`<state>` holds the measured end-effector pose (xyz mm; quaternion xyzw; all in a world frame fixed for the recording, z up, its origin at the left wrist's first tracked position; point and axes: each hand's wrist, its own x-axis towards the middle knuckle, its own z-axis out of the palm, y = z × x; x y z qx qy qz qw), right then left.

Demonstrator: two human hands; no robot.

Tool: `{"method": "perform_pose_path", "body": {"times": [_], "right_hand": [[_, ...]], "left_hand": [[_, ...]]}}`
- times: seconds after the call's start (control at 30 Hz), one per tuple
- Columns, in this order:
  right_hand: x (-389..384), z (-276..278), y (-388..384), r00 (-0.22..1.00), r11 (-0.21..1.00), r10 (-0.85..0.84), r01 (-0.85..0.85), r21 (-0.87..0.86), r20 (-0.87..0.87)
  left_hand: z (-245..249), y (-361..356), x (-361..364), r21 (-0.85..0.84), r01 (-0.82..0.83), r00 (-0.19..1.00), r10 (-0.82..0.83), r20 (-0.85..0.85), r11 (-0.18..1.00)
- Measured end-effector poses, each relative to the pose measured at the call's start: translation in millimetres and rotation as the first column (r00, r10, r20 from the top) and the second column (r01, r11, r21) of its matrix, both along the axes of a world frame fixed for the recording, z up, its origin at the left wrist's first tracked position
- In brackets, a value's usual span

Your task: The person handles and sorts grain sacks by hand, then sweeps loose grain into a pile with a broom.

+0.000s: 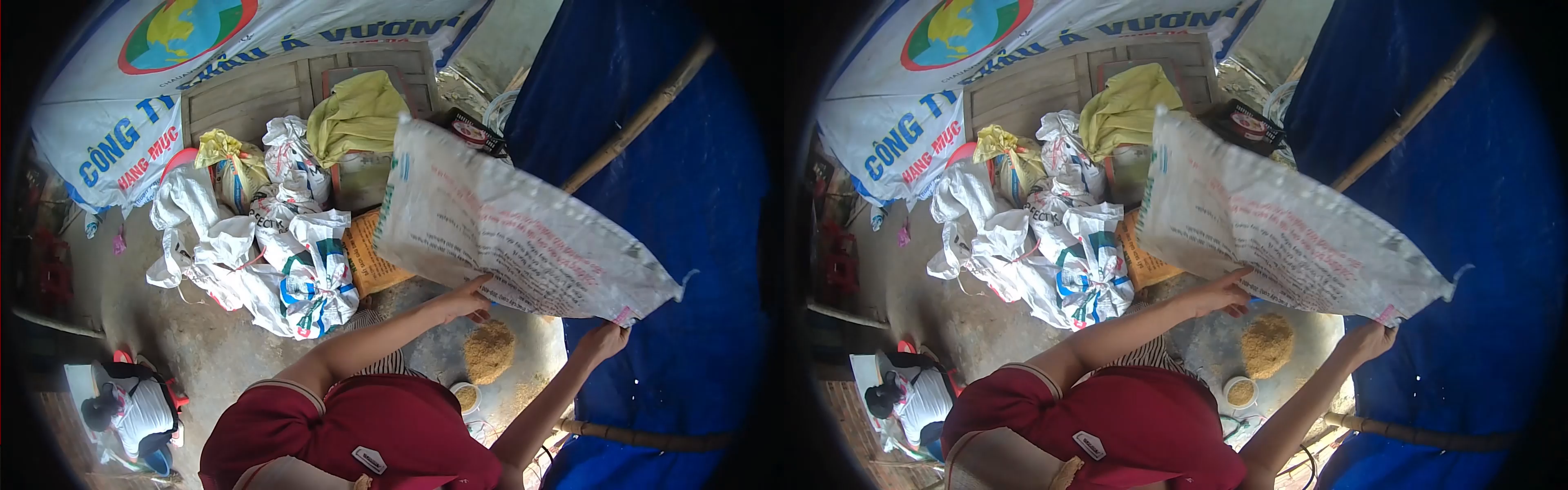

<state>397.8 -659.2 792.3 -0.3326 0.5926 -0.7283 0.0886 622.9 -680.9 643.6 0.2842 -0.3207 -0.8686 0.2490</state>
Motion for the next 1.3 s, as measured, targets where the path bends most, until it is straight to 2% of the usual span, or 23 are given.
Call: {"method": "perform_pose_path", "body": {"times": [0.07, 0.1, 0.17, 0.27, 0.3, 0.37, 0.4, 0.47, 0.5, 0.57, 0.6, 0.67, 0.7, 0.73, 0.77, 0.8, 0.93, 1.0, 1.03, 1.1, 1.17, 1.23, 1.3], "right_hand": [[-1.2, -0.1, -3.3, 0.997, 0.995, -0.006, 0.013, 0.103, -0.071], [12.0, 1.8, -9.4, 0.992, 0.998, 0.042, -0.038, 0.040, -0.117], [19.4, -4.3, -14.8, 0.996, 0.996, 0.079, -0.077, 0.038, -0.052], [-4.0, 1.6, -0.4, 0.996, 0.990, 0.055, -0.045, 0.134, -0.072], [-1.5, 3.8, -3.0, 0.996, 0.990, 0.057, -0.048, 0.131, -0.069], [-2.2, 3.8, -7.3, 0.989, 0.988, 0.108, -0.096, 0.124, -0.097], [-3.8, 2.7, -9.6, 0.990, 0.989, 0.108, -0.097, 0.116, -0.095], [-28.3, 3.4, 6.0, 0.990, 0.989, 0.141, -0.141, 0.037, -0.006], [-32.9, -0.1, 5.1, 0.989, 0.989, 0.147, -0.147, 0.028, -0.005], [-27.9, -1.6, 1.7, 0.990, 0.986, 0.140, -0.138, 0.096, -0.019], [-24.4, -8.7, -3.0, 0.989, 0.984, 0.148, -0.146, 0.100, -0.016], [-28.6, -19.4, -0.9, 0.944, 0.941, 0.327, -0.329, 0.075, 0.039], [-30.1, -24.6, 3.6, 0.943, 0.942, 0.329, -0.331, 0.064, 0.044], [-41.5, -34.2, 19.3, 0.932, 0.930, 0.353, -0.360, 0.078, 0.083], [-71.2, -72.2, 37.8, 0.911, 0.913, 0.390, -0.401, 0.068, 0.133], [-72.7, -75.6, 38.4, 0.880, 0.886, 0.449, -0.461, 0.057, 0.154], [-77.4, -83.0, 36.9, 0.796, 0.818, 0.558, -0.575, 0.008, 0.236], [-66.0, -73.2, 34.6, 0.817, 0.830, 0.542, -0.557, 0.028, 0.198], [-65.9, -73.4, 34.3, 0.820, 0.829, 0.546, -0.559, 0.034, 0.170], [-69.3, -72.1, 34.4, 0.857, 0.856, 0.494, -0.509, 0.089, 0.148], [-67.3, -61.8, 33.7, 0.908, 0.892, 0.413, -0.420, 0.167, 0.072], [-66.5, -65.3, 21.6, 0.926, 0.925, 0.350, -0.319, 0.205, -0.138], [-33.2, -48.2, 9.6, 0.960, 0.995, -0.025, 0.052, 0.090, -0.279]], "left_hand": [[7.8, -4.8, -2.8, 0.056, 0.016, 0.999, -0.018, 0.030, 0.998], [12.4, -6.0, -1.5, 0.068, -0.044, 0.998, 0.041, 0.044, 0.997], [15.0, -7.9, 2.9, 0.087, -0.109, 0.992, 0.104, 0.066, 0.990], [15.4, 9.3, -12.5, -0.085, -0.223, 0.921, 0.239, 0.308, 0.971], [15.1, 8.6, -3.8, -0.089, -0.225, 0.919, 0.242, 0.311, 0.970], [8.1, 5.7, 9.5, -0.492, -0.128, 0.733, 0.416, 0.538, 0.861], [13.1, 3.2, 15.8, -0.499, -0.128, 0.731, 0.421, 0.537, 0.857], [46.9, 15.1, 8.6, -0.835, -0.131, 0.508, 0.759, 0.406, 0.535], [61.9, 13.2, 9.4, -0.840, -0.133, 0.503, 0.766, 0.401, 0.527], [99.9, 4.3, 25.3, -0.951, 0.004, 0.411, 0.867, 0.283, 0.309], [110.4, -1.8, 29.8, -0.950, 0.004, 0.404, 0.868, 0.288, 0.313], [127.6, -6.2, 17.6, -0.943, 0.184, 0.619, 0.712, 0.331, 0.278], [121.5, -7.4, 7.1, -0.944, 0.191, 0.616, 0.715, 0.330, 0.270], [108.0, 1.1, -16.9, -0.908, 0.259, 0.684, 0.601, 0.414, 0.330], [72.4, 15.3, -53.5, -0.863, 0.347, 0.717, 0.490, 0.496, 0.367], [65.8, 9.4, -56.8, -0.835, 0.361, 0.729, 0.433, 0.531, 0.416], [47.9, -13.0, -56.6, -0.863, 0.332, 0.820, 0.336, 0.463, 0.380], [60.7, -21.8, -46.0, -0.881, 0.323, 0.730, 0.502, 0.465, 0.346], [64.9, -25.8, -43.2, -0.883, 0.323, 0.743, 0.486, 0.460, 0.341], [75.9, -36.7, -31.3, -0.854, 0.304, 0.780, 0.403, 0.478, 0.423], [82.6, -47.4, -23.4, -0.862, 0.234, 0.802, 0.411, 0.433, 0.450], [53.2, -72.2, -11.9, -0.949, 0.116, 0.832, 0.494, 0.254, 0.293], [50.7, -77.2, -14.4, -0.927, 0.055, 0.817, 0.516, 0.256, 0.371]]}}
